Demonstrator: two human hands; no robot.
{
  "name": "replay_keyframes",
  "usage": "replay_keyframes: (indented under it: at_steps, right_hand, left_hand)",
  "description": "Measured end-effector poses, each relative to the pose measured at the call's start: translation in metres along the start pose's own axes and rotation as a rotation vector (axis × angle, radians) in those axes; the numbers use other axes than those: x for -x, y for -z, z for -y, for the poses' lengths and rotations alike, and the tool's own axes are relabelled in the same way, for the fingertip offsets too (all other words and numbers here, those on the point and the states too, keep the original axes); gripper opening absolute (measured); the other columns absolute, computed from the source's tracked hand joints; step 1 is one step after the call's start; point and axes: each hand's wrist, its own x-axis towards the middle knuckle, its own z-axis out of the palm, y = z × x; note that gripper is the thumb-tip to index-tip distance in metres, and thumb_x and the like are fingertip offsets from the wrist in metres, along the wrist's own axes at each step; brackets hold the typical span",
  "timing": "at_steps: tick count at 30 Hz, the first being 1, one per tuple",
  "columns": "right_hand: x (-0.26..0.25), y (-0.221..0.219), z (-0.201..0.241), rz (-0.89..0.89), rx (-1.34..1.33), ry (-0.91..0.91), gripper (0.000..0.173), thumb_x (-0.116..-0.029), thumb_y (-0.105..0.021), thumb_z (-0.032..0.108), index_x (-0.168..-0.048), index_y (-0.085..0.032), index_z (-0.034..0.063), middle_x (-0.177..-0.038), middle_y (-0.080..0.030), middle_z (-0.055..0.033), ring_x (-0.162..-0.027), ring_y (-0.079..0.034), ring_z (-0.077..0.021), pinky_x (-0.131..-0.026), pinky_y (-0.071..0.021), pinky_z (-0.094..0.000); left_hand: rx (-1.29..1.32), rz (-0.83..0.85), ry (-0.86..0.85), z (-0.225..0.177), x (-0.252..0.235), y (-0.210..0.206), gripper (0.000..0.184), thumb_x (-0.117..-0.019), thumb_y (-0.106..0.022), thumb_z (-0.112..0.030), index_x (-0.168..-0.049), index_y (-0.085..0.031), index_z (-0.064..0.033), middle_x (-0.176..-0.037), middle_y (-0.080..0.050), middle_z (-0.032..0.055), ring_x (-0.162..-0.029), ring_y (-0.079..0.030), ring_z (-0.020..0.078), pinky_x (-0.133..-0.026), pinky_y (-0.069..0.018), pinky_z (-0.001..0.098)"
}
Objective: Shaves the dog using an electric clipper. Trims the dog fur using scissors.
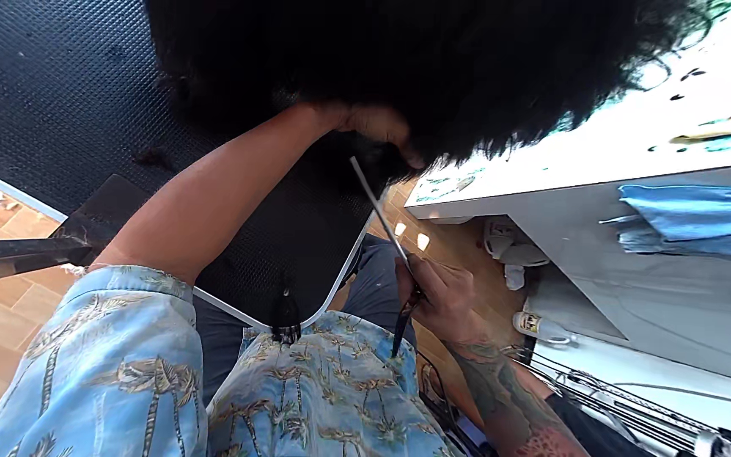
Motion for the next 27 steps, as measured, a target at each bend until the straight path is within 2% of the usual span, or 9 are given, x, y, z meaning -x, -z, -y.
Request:
replay_keyframes:
  at_steps: [2,5,8,12,16,19,22,24,27]
  right_hand:
    - [0.007,0.000,-0.001,0.013,-0.009,0.070,0.019,-0.0995,-0.058,0.013,-0.092,-0.067,-0.0019,-0.059,-0.055,-0.0075,-0.049,-0.054,-0.0195,-0.047,-0.0446,-0.0329]
    - [0.015,0.003,0.001,-0.002,-0.031,0.091,0.018,-0.0991,-0.059,0.013,-0.096,-0.067,-0.0025,-0.060,-0.056,-0.0076,-0.051,-0.055,-0.0192,-0.050,-0.0470,-0.0321]
    - [0.009,0.011,0.000,-0.063,0.036,0.012,0.018,-0.0986,-0.059,0.012,-0.093,-0.067,-0.0033,-0.061,-0.060,-0.0097,-0.052,-0.058,-0.0195,-0.050,-0.0486,-0.0325]
    - [-0.005,0.009,-0.001,-0.049,0.096,-0.153,0.024,-0.0995,-0.059,0.014,-0.082,-0.066,-0.0012,-0.059,-0.059,-0.0092,-0.047,-0.056,-0.0168,-0.043,-0.0415,-0.0306]
    - [-0.009,0.009,0.007,0.048,-0.074,-0.192,0.027,-0.1021,-0.057,0.017,-0.082,-0.065,0.0007,-0.059,-0.057,-0.0072,-0.048,-0.053,-0.0133,-0.044,-0.0402,-0.0280]
    - [-0.005,0.008,0.015,0.095,-0.135,-0.092,0.026,-0.1021,-0.056,0.017,-0.083,-0.064,0.0015,-0.059,-0.056,-0.0065,-0.048,-0.054,-0.0152,-0.044,-0.0411,-0.0300]
    - [0.002,0.010,0.018,0.048,-0.117,0.007,0.021,-0.1012,-0.056,0.015,-0.089,-0.065,0.0001,-0.060,-0.055,-0.0066,-0.050,-0.054,-0.0171,-0.046,-0.0439,-0.0310]
    - [0.001,0.018,0.019,-0.023,-0.038,-0.039,0.021,-0.1009,-0.057,0.015,-0.089,-0.065,-0.0003,-0.061,-0.059,-0.0084,-0.051,-0.057,-0.0176,-0.048,-0.0470,-0.0313]
    - [-0.012,0.024,0.013,-0.074,0.055,-0.156,0.025,-0.1008,-0.059,0.014,-0.083,-0.066,-0.0021,-0.060,-0.060,-0.0103,-0.049,-0.057,-0.0166,-0.045,-0.0436,-0.0298]
  left_hand:
    - [-0.124,0.057,0.079,-0.003,-0.001,-0.008,0.042,-0.0873,-0.081,-0.029,-0.123,-0.069,-0.0101,-0.117,-0.069,0.0044,-0.111,-0.062,0.0101,-0.100,-0.0477,0.0326]
    - [-0.214,0.123,0.096,-0.003,-0.001,-0.011,0.045,-0.0927,-0.074,-0.039,-0.127,-0.069,-0.0094,-0.123,-0.068,0.0081,-0.118,-0.061,0.0160,-0.106,-0.0443,0.0403]
    - [-0.190,0.135,0.077,-0.002,-0.004,-0.010,0.039,-0.0942,-0.073,-0.038,-0.125,-0.070,-0.0141,-0.118,-0.070,0.0019,-0.111,-0.063,0.0079,-0.101,-0.0469,0.0323]
    - [-0.133,0.109,-0.022,-0.002,-0.001,-0.011,0.029,-0.0963,-0.071,-0.024,-0.121,-0.070,-0.0087,-0.110,-0.069,0.0017,-0.102,-0.061,0.0034,-0.094,-0.0473,0.0238]
    - [-0.272,0.083,-0.045,-0.005,-0.001,-0.009,0.032,-0.1003,-0.065,-0.029,-0.125,-0.068,-0.0078,-0.118,-0.069,0.0069,-0.110,-0.062,0.0101,-0.100,-0.0459,0.0293]
    - [-0.389,0.060,-0.110,-0.005,-0.004,-0.007,0.031,-0.1027,-0.060,-0.031,-0.122,-0.070,-0.0084,-0.116,-0.069,0.0080,-0.109,-0.062,0.0133,-0.098,-0.0467,0.0331]
    - [-0.429,0.074,-0.141,-0.008,-0.007,-0.005,0.033,-0.1057,-0.054,-0.033,-0.119,-0.072,-0.0086,-0.115,-0.070,0.0077,-0.109,-0.063,0.0132,-0.097,-0.0469,0.0337]
    - [-0.418,0.084,-0.129,-0.015,-0.004,-0.003,0.033,-0.1065,-0.052,-0.032,-0.116,-0.073,-0.0082,-0.114,-0.070,0.0069,-0.107,-0.062,0.0114,-0.096,-0.0465,0.0324]
    - [-0.424,0.091,-0.119,-0.027,0.002,0.000,0.033,-0.1076,-0.050,-0.030,-0.117,-0.073,-0.0085,-0.113,-0.070,0.0056,-0.105,-0.062,0.0091,-0.095,-0.0458,0.0308]
